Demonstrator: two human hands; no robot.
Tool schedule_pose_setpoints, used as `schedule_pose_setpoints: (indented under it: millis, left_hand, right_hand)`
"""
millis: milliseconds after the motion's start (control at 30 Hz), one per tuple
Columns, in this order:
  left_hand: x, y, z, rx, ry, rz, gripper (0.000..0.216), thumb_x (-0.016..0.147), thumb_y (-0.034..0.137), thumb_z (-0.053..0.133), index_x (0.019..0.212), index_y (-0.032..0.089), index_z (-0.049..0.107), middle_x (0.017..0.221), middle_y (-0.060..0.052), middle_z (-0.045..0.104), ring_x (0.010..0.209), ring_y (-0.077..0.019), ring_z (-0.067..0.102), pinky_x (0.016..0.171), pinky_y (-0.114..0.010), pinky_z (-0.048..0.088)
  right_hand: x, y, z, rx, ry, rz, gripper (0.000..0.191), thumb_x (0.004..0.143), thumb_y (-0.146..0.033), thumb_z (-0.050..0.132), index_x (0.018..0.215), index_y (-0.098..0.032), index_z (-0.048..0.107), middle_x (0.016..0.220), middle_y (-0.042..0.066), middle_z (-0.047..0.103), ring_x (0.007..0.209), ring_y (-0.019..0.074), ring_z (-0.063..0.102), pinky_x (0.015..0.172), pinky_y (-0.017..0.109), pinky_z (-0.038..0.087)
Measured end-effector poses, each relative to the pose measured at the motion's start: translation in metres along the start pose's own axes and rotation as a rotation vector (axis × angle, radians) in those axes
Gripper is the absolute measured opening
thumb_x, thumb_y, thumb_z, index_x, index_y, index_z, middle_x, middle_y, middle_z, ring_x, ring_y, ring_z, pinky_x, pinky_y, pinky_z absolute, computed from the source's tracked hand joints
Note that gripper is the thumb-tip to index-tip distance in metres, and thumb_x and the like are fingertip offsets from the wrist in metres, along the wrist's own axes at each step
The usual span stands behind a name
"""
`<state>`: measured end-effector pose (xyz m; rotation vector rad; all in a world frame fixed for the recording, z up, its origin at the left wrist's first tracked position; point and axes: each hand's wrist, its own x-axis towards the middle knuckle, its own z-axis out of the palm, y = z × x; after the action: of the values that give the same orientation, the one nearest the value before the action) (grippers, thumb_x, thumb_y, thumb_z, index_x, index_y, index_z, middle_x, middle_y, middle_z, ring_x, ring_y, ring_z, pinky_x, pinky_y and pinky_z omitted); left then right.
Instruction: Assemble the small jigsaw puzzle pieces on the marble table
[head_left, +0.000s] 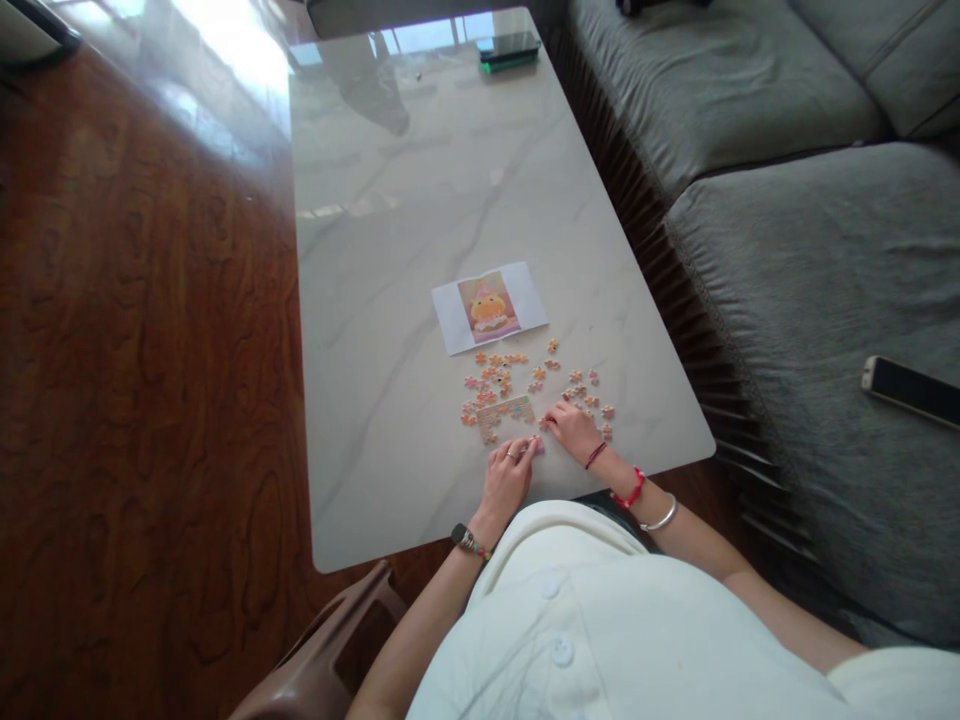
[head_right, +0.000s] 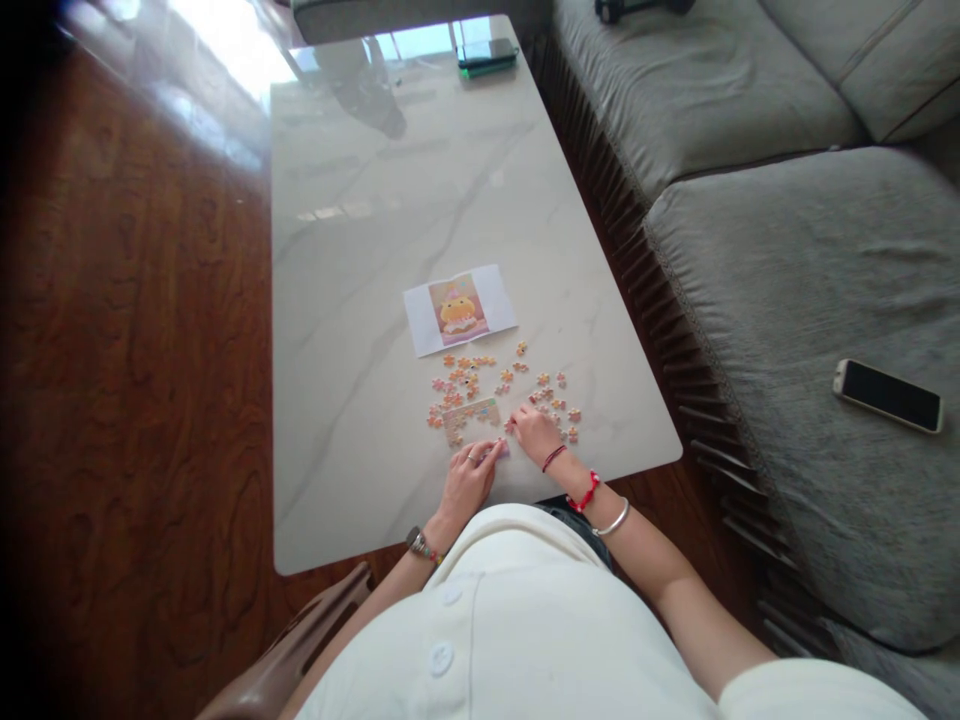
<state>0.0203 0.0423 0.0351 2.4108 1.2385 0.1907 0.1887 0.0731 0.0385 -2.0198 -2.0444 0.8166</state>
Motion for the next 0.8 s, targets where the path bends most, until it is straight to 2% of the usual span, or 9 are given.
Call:
schedule_pose_setpoints:
  millis: [133,267,367,433,533,800]
  left_hand:
    - [-0.001,-0.002,0.002,0.012,-0.007,0.001,0.041,0.078,0.012,0.042,0.116,0.027,0.044,0.106,-0.005,0.053,0.097,-0.0179,0.046,0.082,-0.032,0.037]
    - [-0.001,-0.003,0.003,0.000,0.013,-0.007,0.039,0.078,0.014,0.041,0.115,0.027,0.045,0.101,-0.005,0.054,0.091,-0.0168,0.049,0.078,-0.031,0.038]
    - [-0.001,-0.004,0.003,-0.009,0.026,-0.005,0.038,0.079,0.015,0.041,0.115,0.027,0.045,0.098,-0.005,0.054,0.088,-0.0161,0.049,0.076,-0.030,0.038]
    - [0.000,-0.004,0.003,0.000,0.030,0.002,0.037,0.079,0.015,0.041,0.114,0.027,0.046,0.096,-0.006,0.054,0.087,-0.0157,0.049,0.075,-0.030,0.038]
    - [0.000,-0.004,0.002,0.019,0.019,0.006,0.036,0.079,0.015,0.041,0.114,0.027,0.046,0.096,-0.006,0.053,0.086,-0.0149,0.049,0.075,-0.029,0.038]
    - [-0.006,-0.005,0.003,0.059,0.007,0.013,0.038,0.081,0.015,0.038,0.117,0.028,0.042,0.099,-0.005,0.052,0.087,-0.0145,0.047,0.075,-0.029,0.036]
  right_hand:
    - [-0.007,0.013,-0.008,0.046,0.080,-0.021,0.015,0.080,-0.022,0.044,0.080,-0.018,0.058,0.085,0.006,0.057,0.077,0.0151,0.054,0.068,0.025,0.040]
    - [-0.018,0.052,-0.028,0.068,0.270,0.074,0.018,0.080,-0.021,0.043,0.091,-0.018,0.056,0.090,0.007,0.054,0.079,0.0154,0.053,0.073,0.026,0.040]
    - [-0.022,0.078,-0.037,0.009,0.229,0.091,0.017,0.075,-0.021,0.050,0.091,-0.018,0.056,0.090,0.006,0.051,0.075,0.0153,0.053,0.069,0.026,0.041]
    - [-0.023,0.085,-0.038,-0.023,0.178,0.078,0.012,0.075,-0.021,0.050,0.085,-0.018,0.057,0.089,0.006,0.051,0.073,0.0146,0.053,0.068,0.026,0.041]
    - [-0.020,0.085,-0.035,-0.050,0.141,0.060,0.010,0.077,-0.022,0.047,0.078,-0.017,0.056,0.086,0.005,0.050,0.074,0.0143,0.053,0.067,0.025,0.041]
    - [-0.017,0.075,-0.028,-0.104,0.140,0.091,0.011,0.078,-0.026,0.046,0.077,-0.017,0.053,0.085,0.006,0.051,0.075,0.0153,0.052,0.066,0.025,0.041]
